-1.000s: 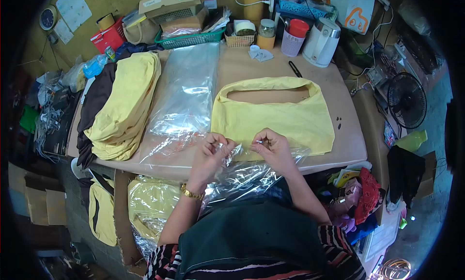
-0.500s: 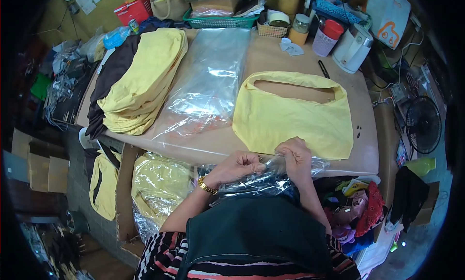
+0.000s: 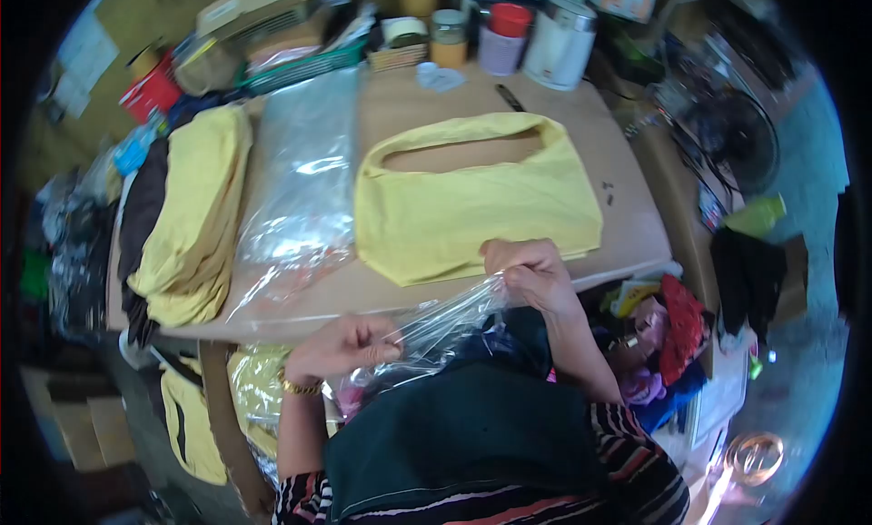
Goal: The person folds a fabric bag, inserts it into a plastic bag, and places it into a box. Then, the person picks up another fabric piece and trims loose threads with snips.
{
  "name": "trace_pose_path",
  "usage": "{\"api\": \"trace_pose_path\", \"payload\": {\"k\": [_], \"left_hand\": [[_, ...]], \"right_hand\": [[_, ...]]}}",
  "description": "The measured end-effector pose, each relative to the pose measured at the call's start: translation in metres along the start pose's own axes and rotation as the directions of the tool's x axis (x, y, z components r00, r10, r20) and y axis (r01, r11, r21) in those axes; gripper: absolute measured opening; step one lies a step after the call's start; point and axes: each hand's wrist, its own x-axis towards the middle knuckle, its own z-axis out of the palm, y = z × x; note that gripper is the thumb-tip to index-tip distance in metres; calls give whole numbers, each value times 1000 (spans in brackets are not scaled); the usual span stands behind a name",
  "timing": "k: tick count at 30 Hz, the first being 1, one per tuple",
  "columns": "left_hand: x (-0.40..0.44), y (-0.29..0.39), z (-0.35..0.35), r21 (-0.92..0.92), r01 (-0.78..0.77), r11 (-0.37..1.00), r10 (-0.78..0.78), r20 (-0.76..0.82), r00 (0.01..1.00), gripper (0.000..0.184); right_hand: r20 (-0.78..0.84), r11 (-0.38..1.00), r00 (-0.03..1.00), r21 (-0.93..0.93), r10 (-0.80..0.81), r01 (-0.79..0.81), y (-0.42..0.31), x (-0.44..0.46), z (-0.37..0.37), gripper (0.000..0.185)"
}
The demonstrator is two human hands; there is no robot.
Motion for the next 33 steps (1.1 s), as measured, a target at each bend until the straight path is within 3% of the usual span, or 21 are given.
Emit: {"api": "trace_pose_path", "payload": {"k": [1, 3, 5, 9, 11, 12, 14, 15, 17, 18, 19, 20, 23, 24, 25, 26, 27, 29, 31, 32, 33], "left_hand": [[1, 10, 2, 210, 20, 978, -54, 158, 986, 19], [-14, -21, -12, -63, -92, 994, 68, -311, 948, 24], [-18, 5, -18, -324, -310, 894, 106, -520, 847, 26], [-18, 14, -29, -371, -452, 811, 159, -604, 781, 29], [-19, 19, -32, -496, -538, 682, 364, -407, 838, 28], [-15, 20, -32, -494, -539, 682, 366, -407, 837, 28], [-2, 21, -29, -120, -54, 991, 70, 130, 989, 25], [3, 20, -29, 174, 135, 975, -185, 312, 932, 24], [1, 7, -46, 241, 119, 963, -190, 299, 935, 18], [-5, 3, -46, -124, -78, 989, 57, -163, 985, 16], [-9, 2, -47, -334, -410, 849, 119, -635, 763, 14], [-3, 5, -52, -485, -524, 700, 170, -599, 782, 14], [5, 25, -45, -687, -573, 446, 339, -463, 819, 13], [-2, 10, -61, -868, -374, 325, 473, -193, 860, 18], [-3, 17, -61, -866, -377, 327, 477, -194, 858, 18], [-6, 31, -60, -366, -456, 811, 514, 75, 855, 21], [-8, 38, -58, 335, -445, 830, 358, 292, 887, 25], [5, 22, -45, 234, 202, 951, -281, 383, 880, 31], [1, 18, -70, 461, 19, 887, -199, 344, 918, 30], [-2, 10, -80, -221, -163, 962, 180, 61, 982, 30], [-4, 6, -84, -694, -483, 534, 276, -397, 876, 30]], "right_hand": [[26, 996, 999, 81, 34, -36, -4, -2, -4, 4], [66, 980, 982, -106, 174, -167, -24, -3, 0, 8], [498, 849, 725, -475, 476, -231, -29, 2, 6, 15], [590, 834, 737, -548, 328, 68, -25, 2, 3, 20], [-93, 975, 992, -196, 85, -101, -18, -6, -11, 26], [-92, 975, 992, -197, 82, -99, -21, -4, -16, 26], [-298, 964, 922, -174, -247, 202, -25, 1, -27, 26], [-360, 935, 865, -186, -350, 302, -26, -1, -32, 26], [-113, 884, 989, 447, -96, 137, -21, -16, -45, 21], [-105, 883, 989, 449, -102, 139, -23, -13, -44, 21], [311, 993, 949, 81, 53, -82, -28, -10, -40, 22], [587, 925, 738, -357, 333, -134, -31, -7, -38, 23], [672, 956, 704, -290, 231, -36, -7, -5, -31, 22], [386, 943, 861, -157, 331, -292, -23, -14, -31, 21], [50, 989, 990, 65, 128, -132, -19, -21, -42, 25], [-208, 967, 978, 249, -4, 57, -17, -21, -51, 26], [-448, 898, 884, 321, -136, 301, -19, -18, -57, 28], [-567, 775, 796, 399, -210, 489, -30, -11, -62, 26], [-46, 733, 990, 667, -136, 132, -22, -26, -80, 37], [19, 809, 985, 568, 174, -154, -16, -42, -81, 38], [242, 955, 928, 16, 283, -295, -29, -31, -65, 36]]}}
